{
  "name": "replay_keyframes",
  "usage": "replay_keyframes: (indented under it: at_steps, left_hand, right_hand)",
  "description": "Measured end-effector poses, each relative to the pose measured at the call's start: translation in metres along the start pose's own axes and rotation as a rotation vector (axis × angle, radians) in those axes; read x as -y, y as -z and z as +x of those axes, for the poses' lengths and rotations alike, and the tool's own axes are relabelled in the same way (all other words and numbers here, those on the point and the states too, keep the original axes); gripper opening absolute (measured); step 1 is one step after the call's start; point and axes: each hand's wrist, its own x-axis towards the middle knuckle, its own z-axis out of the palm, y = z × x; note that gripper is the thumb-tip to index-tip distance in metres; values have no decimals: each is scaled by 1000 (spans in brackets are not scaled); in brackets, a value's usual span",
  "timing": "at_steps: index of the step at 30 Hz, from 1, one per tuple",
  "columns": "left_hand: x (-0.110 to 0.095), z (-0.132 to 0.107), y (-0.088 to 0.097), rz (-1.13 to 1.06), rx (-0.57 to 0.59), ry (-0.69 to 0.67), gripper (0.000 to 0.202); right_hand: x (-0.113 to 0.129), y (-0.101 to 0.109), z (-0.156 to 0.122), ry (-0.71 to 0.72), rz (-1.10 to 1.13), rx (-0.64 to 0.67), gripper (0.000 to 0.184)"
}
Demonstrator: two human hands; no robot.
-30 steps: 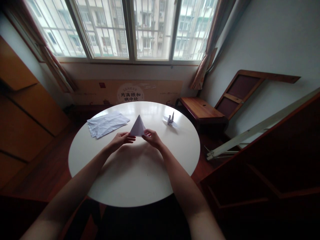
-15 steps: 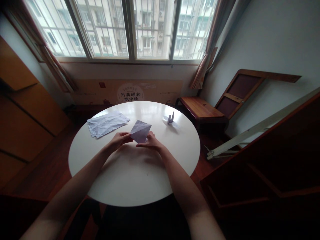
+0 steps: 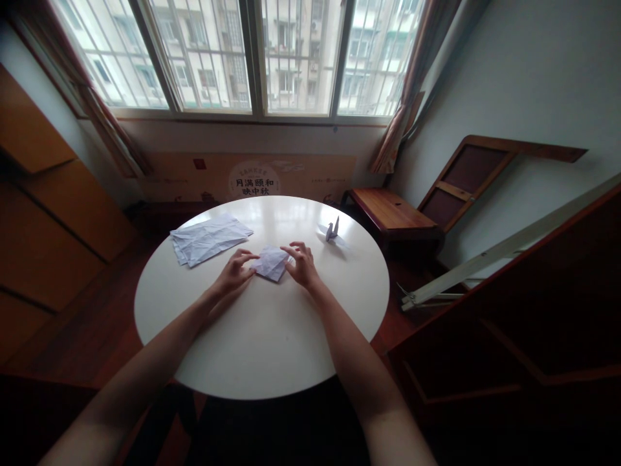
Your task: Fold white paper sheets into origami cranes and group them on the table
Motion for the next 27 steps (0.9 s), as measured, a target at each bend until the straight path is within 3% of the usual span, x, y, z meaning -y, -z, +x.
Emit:
replay_keyframes:
  at_steps: [4,8,11,14,18,23,27]
  left_hand:
    - [-8,-3,-2,66,200,-116,26]
    - [-12,-5,-3,152,264,-91,26]
    - [-9,-5,-4,173,285,-43,27]
    - [-5,-5,-5,205,225,52,30]
    - [-3,-5,-4,271,190,161,34]
    - [-2,-3,-4,225,329,107,37]
    - [0,-2,-4,129,425,24,55]
  right_hand:
    - [4,-5,-5,20,-73,162,21]
    - [2,-8,-7,-42,-128,228,25]
    - [3,-5,-6,-54,-136,230,28]
    - [6,-1,-4,-29,-107,211,26]
    - [11,-1,-2,54,91,238,23]
    - [3,-8,0,112,114,130,24]
    - [-8,-10,2,46,56,149,40]
